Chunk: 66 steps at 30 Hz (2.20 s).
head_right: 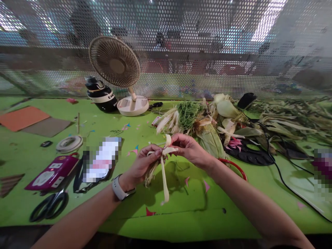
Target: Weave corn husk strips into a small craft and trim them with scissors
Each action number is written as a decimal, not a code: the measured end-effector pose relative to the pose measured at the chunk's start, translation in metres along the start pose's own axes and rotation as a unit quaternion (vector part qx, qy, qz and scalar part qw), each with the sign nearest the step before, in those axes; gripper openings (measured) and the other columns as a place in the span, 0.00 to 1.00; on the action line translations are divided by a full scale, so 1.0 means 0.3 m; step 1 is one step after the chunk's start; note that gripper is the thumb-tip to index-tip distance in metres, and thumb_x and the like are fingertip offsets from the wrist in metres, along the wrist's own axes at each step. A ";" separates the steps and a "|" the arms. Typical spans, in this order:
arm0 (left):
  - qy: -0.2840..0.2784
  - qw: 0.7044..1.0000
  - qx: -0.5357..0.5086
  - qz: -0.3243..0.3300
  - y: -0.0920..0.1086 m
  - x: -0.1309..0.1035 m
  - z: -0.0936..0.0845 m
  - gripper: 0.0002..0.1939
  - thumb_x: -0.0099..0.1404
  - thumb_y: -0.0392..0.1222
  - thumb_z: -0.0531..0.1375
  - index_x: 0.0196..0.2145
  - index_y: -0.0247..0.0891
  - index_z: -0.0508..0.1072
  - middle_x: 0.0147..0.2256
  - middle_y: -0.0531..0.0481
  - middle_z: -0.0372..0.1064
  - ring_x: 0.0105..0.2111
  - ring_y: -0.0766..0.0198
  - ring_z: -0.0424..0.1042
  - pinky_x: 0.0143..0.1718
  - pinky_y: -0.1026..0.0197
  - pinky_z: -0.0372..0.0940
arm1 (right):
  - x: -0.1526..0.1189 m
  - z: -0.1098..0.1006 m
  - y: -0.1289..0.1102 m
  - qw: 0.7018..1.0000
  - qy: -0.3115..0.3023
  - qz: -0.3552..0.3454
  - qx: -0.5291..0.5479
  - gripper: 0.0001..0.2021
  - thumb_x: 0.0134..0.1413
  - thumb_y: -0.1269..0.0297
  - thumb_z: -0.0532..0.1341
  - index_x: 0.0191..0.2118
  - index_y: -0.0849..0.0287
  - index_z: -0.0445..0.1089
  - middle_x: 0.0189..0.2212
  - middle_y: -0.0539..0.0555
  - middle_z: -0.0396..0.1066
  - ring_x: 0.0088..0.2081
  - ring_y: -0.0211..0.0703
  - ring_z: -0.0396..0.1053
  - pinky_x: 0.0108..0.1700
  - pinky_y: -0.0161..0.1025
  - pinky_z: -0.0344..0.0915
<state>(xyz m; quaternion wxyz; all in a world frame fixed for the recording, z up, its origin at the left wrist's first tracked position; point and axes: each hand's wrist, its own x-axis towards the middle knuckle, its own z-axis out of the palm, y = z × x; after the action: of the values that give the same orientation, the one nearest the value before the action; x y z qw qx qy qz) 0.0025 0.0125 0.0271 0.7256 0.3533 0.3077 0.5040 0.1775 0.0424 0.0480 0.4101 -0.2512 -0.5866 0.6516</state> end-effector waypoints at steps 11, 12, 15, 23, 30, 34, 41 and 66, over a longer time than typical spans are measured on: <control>-0.008 0.778 0.432 0.455 0.017 0.018 -0.042 0.08 0.60 0.31 0.61 0.38 0.37 0.76 0.34 0.47 0.76 0.34 0.66 0.75 0.35 0.63 0.72 | -0.005 -0.007 -0.064 0.987 0.034 0.042 -0.152 0.08 0.50 0.61 0.63 0.33 0.60 0.68 0.29 0.50 0.67 0.32 0.37 0.64 0.35 0.36 0.60; -0.023 0.756 0.454 0.471 0.015 0.019 -0.047 0.09 0.60 0.31 0.61 0.39 0.37 0.76 0.35 0.46 0.76 0.34 0.66 0.76 0.35 0.63 0.72 | -0.006 -0.010 -0.070 0.984 0.013 0.045 -0.171 0.08 0.51 0.61 0.62 0.33 0.60 0.68 0.29 0.50 0.67 0.33 0.38 0.64 0.36 0.36 0.59; -0.054 0.708 0.504 0.493 0.012 0.019 -0.053 0.11 0.60 0.30 0.61 0.41 0.36 0.75 0.34 0.46 0.75 0.34 0.66 0.75 0.33 0.64 0.72 | -0.008 -0.010 -0.082 0.967 0.006 0.028 -0.253 0.08 0.51 0.60 0.60 0.30 0.60 0.68 0.27 0.49 0.64 0.32 0.38 0.62 0.34 0.36 0.57; -0.080 0.631 0.565 0.526 0.024 0.011 -0.054 0.15 0.61 0.31 0.60 0.46 0.39 0.71 0.37 0.48 0.76 0.35 0.66 0.74 0.34 0.63 0.72 | -0.012 0.006 -0.101 0.937 0.022 0.039 -0.348 0.07 0.49 0.64 0.56 0.29 0.61 0.69 0.25 0.49 0.65 0.30 0.38 0.61 0.33 0.35 0.58; -0.078 0.645 0.553 0.522 0.018 0.011 -0.063 0.16 0.60 0.30 0.61 0.46 0.38 0.72 0.38 0.46 0.76 0.36 0.65 0.75 0.36 0.61 0.72 | -0.009 0.010 -0.103 0.910 0.042 0.036 -0.412 0.06 0.49 0.65 0.59 0.32 0.60 0.72 0.29 0.51 0.72 0.32 0.40 0.67 0.36 0.36 0.62; -0.057 0.743 0.469 0.475 0.012 0.009 -0.041 0.09 0.61 0.31 0.61 0.39 0.36 0.75 0.34 0.46 0.77 0.33 0.66 0.76 0.34 0.64 0.72 | -0.017 0.009 -0.111 0.875 0.017 -0.074 -0.477 0.06 0.56 0.66 0.58 0.35 0.59 0.72 0.32 0.53 0.73 0.36 0.40 0.69 0.39 0.36 0.62; 0.019 0.894 0.348 0.281 0.024 -0.002 -0.006 0.06 0.59 0.39 0.63 0.34 0.35 0.76 0.31 0.46 0.78 0.29 0.65 0.76 0.30 0.64 0.72 | -0.025 0.009 -0.123 0.850 0.006 -0.121 -0.512 0.06 0.59 0.64 0.57 0.37 0.58 0.71 0.32 0.53 0.73 0.35 0.41 0.69 0.37 0.37 0.63; -0.003 0.954 0.248 0.172 0.012 0.004 -0.010 0.10 0.58 0.44 0.64 0.31 0.35 0.73 0.29 0.48 0.74 0.28 0.68 0.73 0.33 0.65 0.71 | -0.009 -0.003 -0.134 0.945 -0.015 0.071 -0.318 0.08 0.54 0.72 0.51 0.31 0.60 0.67 0.29 0.50 0.69 0.33 0.39 0.66 0.38 0.38 0.61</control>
<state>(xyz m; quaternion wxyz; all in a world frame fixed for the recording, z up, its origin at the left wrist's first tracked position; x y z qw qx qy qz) -0.0012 0.0152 0.0282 0.5189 0.5709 0.3554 0.5277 0.1894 0.0396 0.0865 0.2528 -0.3997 -0.7502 0.4621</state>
